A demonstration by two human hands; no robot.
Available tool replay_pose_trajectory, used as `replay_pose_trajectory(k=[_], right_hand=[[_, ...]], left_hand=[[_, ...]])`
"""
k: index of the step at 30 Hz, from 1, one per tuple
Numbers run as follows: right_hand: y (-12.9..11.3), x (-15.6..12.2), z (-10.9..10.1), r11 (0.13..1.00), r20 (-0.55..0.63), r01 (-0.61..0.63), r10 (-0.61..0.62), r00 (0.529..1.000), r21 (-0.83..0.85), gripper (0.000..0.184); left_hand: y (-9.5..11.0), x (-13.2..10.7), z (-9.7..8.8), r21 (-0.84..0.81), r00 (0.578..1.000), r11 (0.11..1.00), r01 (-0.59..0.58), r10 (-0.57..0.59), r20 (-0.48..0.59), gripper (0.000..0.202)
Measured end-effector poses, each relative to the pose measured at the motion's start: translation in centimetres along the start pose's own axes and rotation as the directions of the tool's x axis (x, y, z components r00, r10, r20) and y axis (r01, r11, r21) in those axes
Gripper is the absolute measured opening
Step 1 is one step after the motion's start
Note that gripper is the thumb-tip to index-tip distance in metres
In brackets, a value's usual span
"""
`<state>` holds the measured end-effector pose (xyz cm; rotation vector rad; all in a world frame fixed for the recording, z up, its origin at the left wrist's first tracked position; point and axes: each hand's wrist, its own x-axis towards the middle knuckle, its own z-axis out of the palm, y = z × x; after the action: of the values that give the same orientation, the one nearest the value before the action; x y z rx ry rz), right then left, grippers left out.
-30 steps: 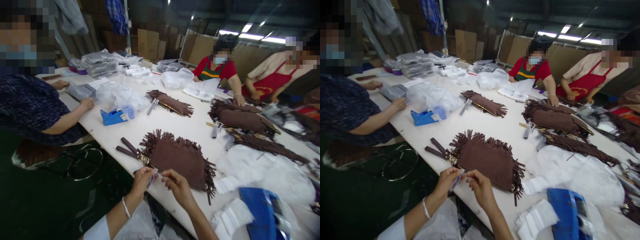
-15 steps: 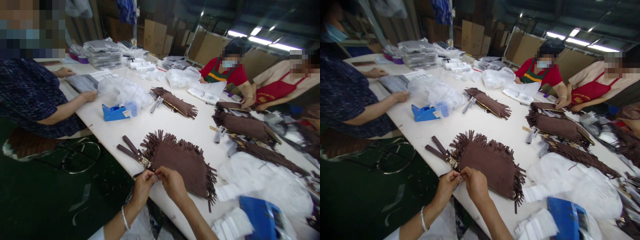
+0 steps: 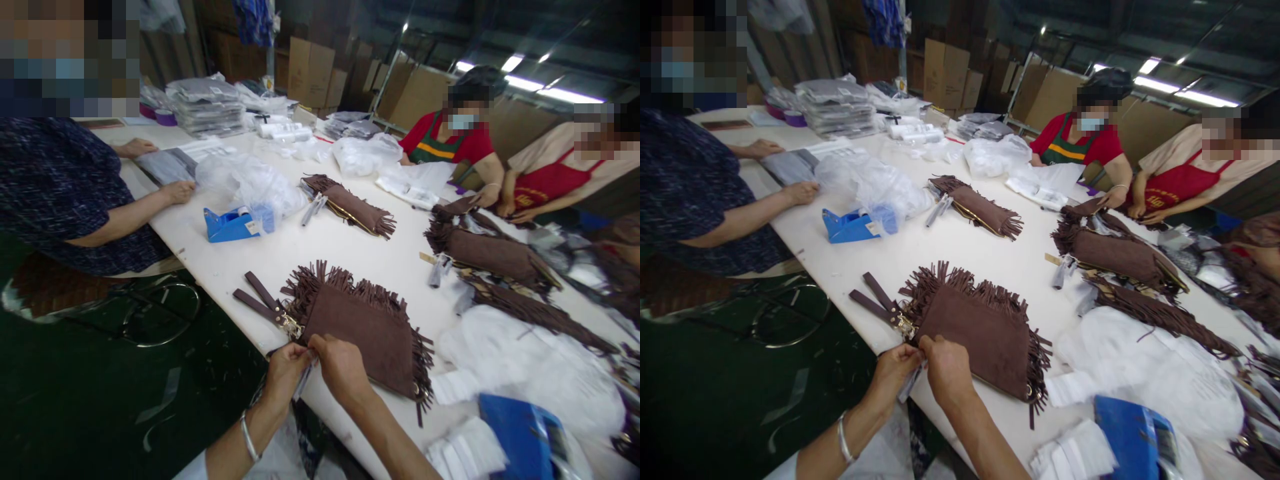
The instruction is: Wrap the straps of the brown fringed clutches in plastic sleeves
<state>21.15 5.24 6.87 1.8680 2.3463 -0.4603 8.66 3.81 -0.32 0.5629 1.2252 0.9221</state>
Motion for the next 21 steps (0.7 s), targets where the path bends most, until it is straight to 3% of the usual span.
replay_pose_trajectory(k=[10, 16, 21], right_hand=[[0.4, 0.0, 0.5, 0.991, -0.024, 0.002, 0.002, 1.0, 0.134, 0.019], [0.7, -0.3, 0.8, 0.963, -0.03, -0.089, 0.099, 0.995, 0.253, 0.024], [1.0, -0.6, 1.3, 0.939, -0.057, -0.057, 0.081, 0.995, 0.34, 0.029]], left_hand=[[-0.1, -0.1, 0.4, 0.044, 0.995, 0.999, -0.032, 0.036, -0.094, 0.024], [-0.1, -0.2, 0.7, -0.035, 0.997, 0.999, 0.016, -0.019, -0.074, 0.021], [0.3, -0.5, 1.0, -0.054, 0.997, 0.998, 0.015, -0.02, -0.081, 0.019]])
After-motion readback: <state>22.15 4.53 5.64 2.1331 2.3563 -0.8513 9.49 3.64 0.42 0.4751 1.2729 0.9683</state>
